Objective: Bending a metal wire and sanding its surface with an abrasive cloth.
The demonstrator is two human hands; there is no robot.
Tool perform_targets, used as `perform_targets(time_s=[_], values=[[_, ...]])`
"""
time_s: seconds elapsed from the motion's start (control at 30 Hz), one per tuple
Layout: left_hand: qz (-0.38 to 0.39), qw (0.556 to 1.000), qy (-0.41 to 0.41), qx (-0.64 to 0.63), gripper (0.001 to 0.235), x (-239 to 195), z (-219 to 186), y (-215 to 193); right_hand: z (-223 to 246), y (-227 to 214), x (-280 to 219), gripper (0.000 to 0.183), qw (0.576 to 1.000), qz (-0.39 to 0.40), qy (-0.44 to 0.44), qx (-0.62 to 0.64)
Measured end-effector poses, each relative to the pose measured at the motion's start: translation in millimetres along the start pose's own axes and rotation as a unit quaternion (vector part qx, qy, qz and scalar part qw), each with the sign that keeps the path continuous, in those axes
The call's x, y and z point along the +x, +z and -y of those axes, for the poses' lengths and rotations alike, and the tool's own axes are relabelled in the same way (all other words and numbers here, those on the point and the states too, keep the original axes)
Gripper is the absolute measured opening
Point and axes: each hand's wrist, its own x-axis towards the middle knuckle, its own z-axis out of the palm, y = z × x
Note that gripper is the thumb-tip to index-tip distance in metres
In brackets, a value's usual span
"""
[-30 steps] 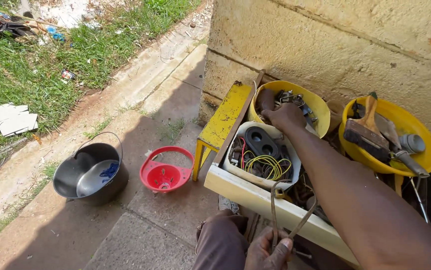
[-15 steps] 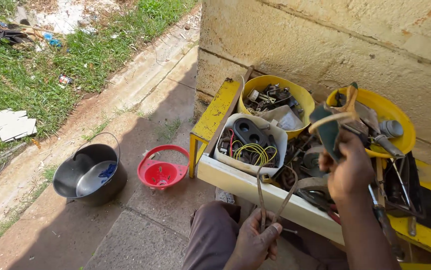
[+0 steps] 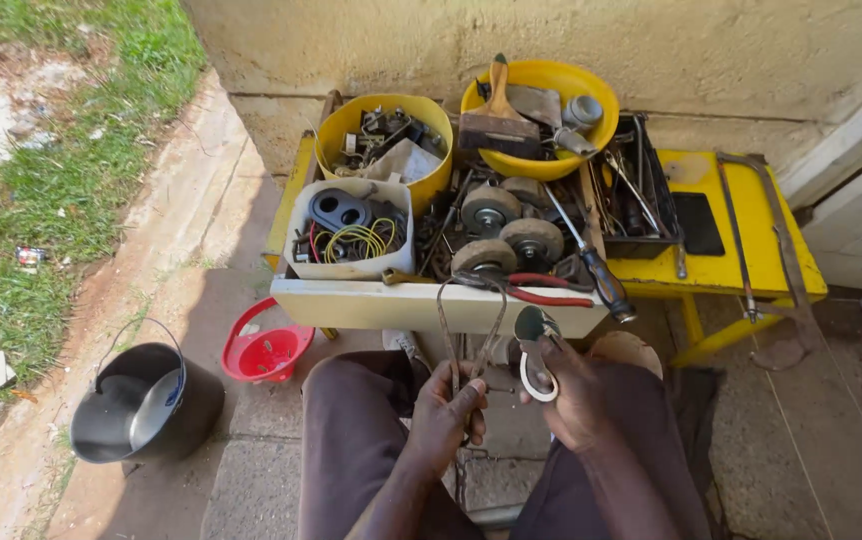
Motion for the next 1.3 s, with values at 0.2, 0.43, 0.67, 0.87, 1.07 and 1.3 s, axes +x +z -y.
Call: perform_targets(time_s=[0.2,0.43,0.67,0.87,1.07,1.3], values=[[-0.020,0.998,0.040,0.031,0.012,-5,-7,-16,11,-8,5,0.050,0.984,-0.094,0.090,-0.118],[-0.076,0.994,0.053,0.061,0.011,0,-20,-18,87,100,78,0.029,0.972,-0.019,0.006,-0.233],[-0.058,0.998,-0.012,0.026,0.014,13,-28,-32,141,251,225,0.034,0.792,0.014,-0.017,-0.611],[-0.077,0.997,-0.011,-0.027,0.011,23,-45,-44,135,260,236,0.057,0.554,-0.020,-0.024,-0.832],[-0.057,0.996,0.000,-0.076,0.010,19,-45,-42,83,140,127,0.034,0.862,-0.105,-0.079,-0.489],[-0.040,0.998,-0.036,-0.022,0.016,7,-39,-21,-10,9,30,0.037,0.974,-0.138,0.045,-0.172]])
